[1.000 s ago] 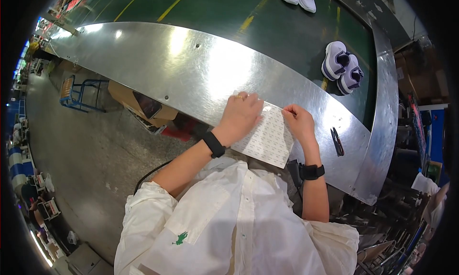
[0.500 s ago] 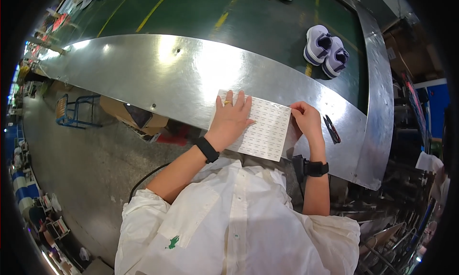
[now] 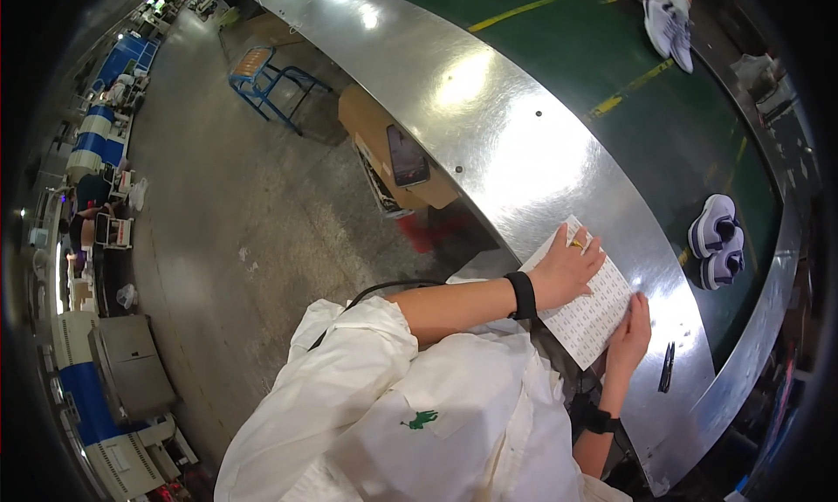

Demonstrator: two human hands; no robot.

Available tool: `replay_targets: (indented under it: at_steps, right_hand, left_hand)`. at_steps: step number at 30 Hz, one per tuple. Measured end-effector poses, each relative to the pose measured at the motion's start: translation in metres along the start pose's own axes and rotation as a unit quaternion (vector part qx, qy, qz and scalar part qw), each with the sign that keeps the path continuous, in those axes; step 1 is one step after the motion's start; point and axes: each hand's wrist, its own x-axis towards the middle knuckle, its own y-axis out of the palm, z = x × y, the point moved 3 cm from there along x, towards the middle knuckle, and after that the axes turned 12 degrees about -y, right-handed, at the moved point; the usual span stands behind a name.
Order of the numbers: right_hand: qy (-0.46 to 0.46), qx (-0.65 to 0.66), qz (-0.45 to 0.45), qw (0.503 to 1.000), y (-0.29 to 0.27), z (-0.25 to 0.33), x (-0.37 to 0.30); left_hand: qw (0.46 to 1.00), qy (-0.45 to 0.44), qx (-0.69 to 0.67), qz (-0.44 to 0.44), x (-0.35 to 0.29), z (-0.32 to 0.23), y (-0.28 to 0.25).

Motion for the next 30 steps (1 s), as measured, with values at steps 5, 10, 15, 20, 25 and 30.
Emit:
replay_targets:
  at_steps: [5, 10, 15, 20, 25, 30]
  right_hand:
    - [0.049, -0.026, -0.075, 0.996, -0.024, -0.033, -0.007]
    - [-0.012, -0.062, -0.005, 0.998, -0.018, -0.006, 0.035]
    - [-0.013, -0.095, 0.036, 0.995, -0.013, -0.004, 0.033]
    - [-0.023, -0.092, 0.012, 0.995, -0.013, -0.002, 0.033]
    - [-0.017, -0.083, 0.024, 0.996, -0.013, -0.006, 0.033]
    - [0.198, 0.148, -0.114, 0.962, -0.02, -0.031, 0.033]
  left_hand:
    - [1.0, -0.006, 0.006, 0.005, 0.0, 0.007, 0.0]
    - [0.999, 0.018, 0.033, -0.019, -0.001, 0.012, -0.002]
    - [0.999, 0.015, 0.039, -0.007, 0.0, 0.008, -0.003]
    - [0.999, 0.014, 0.036, -0.016, 0.001, 0.008, -0.001]
    - [0.999, 0.012, 0.04, -0.016, 0.003, 0.009, -0.004]
    - [0.999, 0.0, 0.018, -0.029, 0.004, 0.011, 0.0]
